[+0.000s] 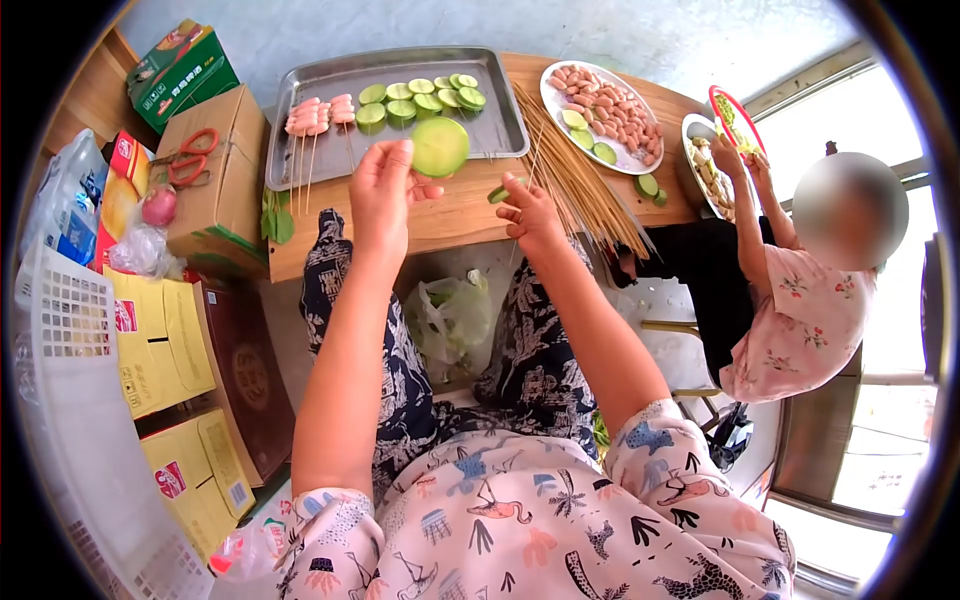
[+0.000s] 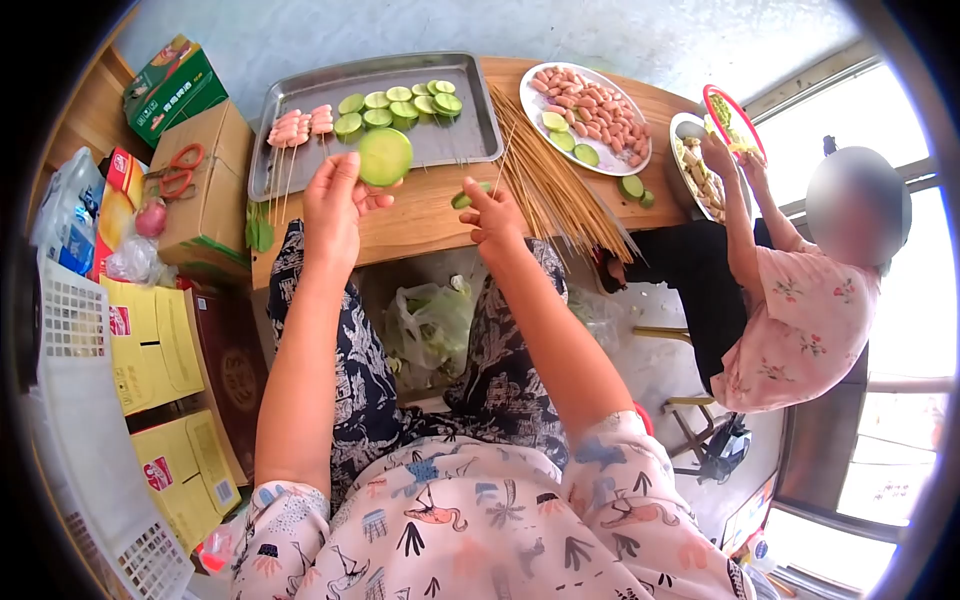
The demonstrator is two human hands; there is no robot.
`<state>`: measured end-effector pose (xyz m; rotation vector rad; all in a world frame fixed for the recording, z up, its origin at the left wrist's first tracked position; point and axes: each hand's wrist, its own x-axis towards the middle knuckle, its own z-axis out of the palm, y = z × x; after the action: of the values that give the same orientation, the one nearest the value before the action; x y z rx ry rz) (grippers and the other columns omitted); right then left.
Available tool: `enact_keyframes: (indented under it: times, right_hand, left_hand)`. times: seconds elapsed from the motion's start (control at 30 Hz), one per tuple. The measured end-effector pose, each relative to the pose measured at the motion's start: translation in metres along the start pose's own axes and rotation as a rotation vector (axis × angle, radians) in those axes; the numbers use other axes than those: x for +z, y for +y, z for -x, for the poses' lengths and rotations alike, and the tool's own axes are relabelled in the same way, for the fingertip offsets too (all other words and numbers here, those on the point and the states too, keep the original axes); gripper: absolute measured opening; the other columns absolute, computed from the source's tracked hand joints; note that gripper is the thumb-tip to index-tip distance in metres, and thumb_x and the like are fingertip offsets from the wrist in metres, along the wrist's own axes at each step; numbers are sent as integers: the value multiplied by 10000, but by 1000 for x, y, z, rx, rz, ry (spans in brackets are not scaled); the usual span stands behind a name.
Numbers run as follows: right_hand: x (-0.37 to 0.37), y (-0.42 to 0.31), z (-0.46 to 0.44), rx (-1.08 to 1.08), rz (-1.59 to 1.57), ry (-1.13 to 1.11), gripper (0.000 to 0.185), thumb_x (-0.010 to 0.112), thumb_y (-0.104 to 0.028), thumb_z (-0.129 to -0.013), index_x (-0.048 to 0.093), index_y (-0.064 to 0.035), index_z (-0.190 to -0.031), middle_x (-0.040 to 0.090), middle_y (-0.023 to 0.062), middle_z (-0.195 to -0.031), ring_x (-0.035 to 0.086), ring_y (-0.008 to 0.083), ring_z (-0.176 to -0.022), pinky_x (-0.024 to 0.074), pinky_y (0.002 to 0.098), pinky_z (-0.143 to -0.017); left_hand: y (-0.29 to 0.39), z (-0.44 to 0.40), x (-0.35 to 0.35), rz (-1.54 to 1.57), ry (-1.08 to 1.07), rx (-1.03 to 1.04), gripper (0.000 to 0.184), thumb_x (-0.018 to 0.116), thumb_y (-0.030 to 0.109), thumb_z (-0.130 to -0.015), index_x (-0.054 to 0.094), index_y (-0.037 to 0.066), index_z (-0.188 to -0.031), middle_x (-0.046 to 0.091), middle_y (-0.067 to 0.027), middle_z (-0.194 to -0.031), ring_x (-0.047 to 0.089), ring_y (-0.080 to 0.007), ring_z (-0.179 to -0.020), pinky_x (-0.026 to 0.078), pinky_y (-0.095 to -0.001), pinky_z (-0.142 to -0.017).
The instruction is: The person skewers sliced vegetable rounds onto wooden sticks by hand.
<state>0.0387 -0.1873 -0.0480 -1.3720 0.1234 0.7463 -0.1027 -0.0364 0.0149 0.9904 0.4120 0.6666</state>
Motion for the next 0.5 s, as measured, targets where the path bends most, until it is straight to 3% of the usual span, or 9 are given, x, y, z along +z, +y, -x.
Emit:
enact_keyframes:
  times: [0.17, 0.27, 0.33, 0.47, 0.5]
  right_hand:
    - [-11, 46, -43, 23, 124, 113, 423, 802, -320, -724, 509, -73, -904, 586, 65, -760, 553, 129, -587, 320, 260, -394]
    - [-3, 48, -41, -9, 168, 118, 492, 801, -321, -725, 502, -42, -998, 590, 89, -834, 560, 139, -592, 323, 263, -402]
    - [7, 45, -35, -76, 117, 250, 578, 774, -341, -752, 464, -21, -1120, 588, 106, -941, 569, 144, -605, 322, 253, -413]
    - [-2, 38, -22, -31, 16, 248, 590, 699, -345, -820, 408, -16, -1215, 573, 104, -1022, 572, 153, -616, 331, 250, -425]
    - [-7, 37, -20, -3, -58, 245, 509, 648, -322, -859, 422, -25, -1206, 578, 92, -1001, 575, 158, -625, 329, 251, -429]
  left_hand:
    - [4, 3, -11, 232, -63, -84, 224, 531, 248, -957, 550, 35, -1024, 652, -147, -1004, 662, -269, -857, 536, -339, -702]
    - [1, 0, -17, 305, -71, -116, 250, 513, 243, -963, 552, 20, -1069, 651, -153, -1009, 655, -269, -891, 536, -340, -708]
    - [0, -1, -19, 362, -61, -151, 285, 483, 238, -969, 547, 0, -1113, 646, -159, -1028, 639, -278, -949, 538, -340, -699]
    - [1, -5, -25, 497, -145, -182, 337, 468, 238, -959, 525, -30, -1155, 623, -174, -1090, 604, -295, -1043, 552, -340, -720]
    - [3, -4, -25, 580, -196, -186, 360, 471, 233, -950, 511, -45, -1174, 599, -190, -1134, 581, -313, -1085, 558, -345, -747]
